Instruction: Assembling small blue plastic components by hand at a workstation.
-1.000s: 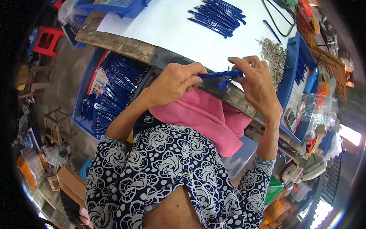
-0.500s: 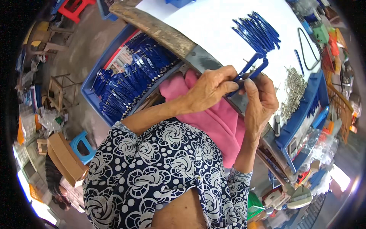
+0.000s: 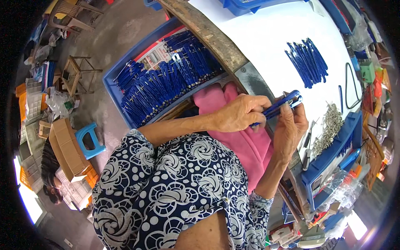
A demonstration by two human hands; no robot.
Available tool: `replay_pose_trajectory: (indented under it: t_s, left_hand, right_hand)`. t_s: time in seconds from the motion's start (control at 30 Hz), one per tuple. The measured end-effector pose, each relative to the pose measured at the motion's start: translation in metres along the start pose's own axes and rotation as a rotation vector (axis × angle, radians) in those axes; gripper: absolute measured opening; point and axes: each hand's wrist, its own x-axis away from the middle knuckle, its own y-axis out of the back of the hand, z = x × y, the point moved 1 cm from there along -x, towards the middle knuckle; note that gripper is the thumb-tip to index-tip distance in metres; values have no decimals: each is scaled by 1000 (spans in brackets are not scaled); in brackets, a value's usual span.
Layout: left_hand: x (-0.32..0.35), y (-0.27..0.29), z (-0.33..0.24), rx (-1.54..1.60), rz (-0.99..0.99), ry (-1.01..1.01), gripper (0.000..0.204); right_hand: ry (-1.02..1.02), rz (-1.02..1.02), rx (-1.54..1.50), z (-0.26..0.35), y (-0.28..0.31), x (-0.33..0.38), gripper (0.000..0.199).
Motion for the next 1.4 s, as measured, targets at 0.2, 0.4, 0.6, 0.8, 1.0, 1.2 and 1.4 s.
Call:
replay_pose_trajectory:
  t_s: [0.2,0.4,0.6,0.8,1.0,1.2,1.4]
  left_hand:
    - [23,45,-13,-37,23,69,17]
    - [66,147,-43,-178,-453,131,20]
    - [91,256,8,-275,-732,329,11]
    - [52,303,63,-137,-861,422,8]
    - [13,335,80,-203,-855,429,12]
    - [2,341,82,-426,-892,416,32]
    - [0,348,88,-740,-816,307,35]
  right_hand:
    - [-104,136,19,-6,-35,0,30]
    - [-97,195,208,-7,-28,1,39]
    - [-151,269,272,-3,-10,12,34]
    - [-199,305,368,-6,-3,27,30]
    - [-250,270,439,-9,6,41,28]
    - [-311,391,428,-3,5,58,33]
    - [123,1165,-279,27,-21,76,29]
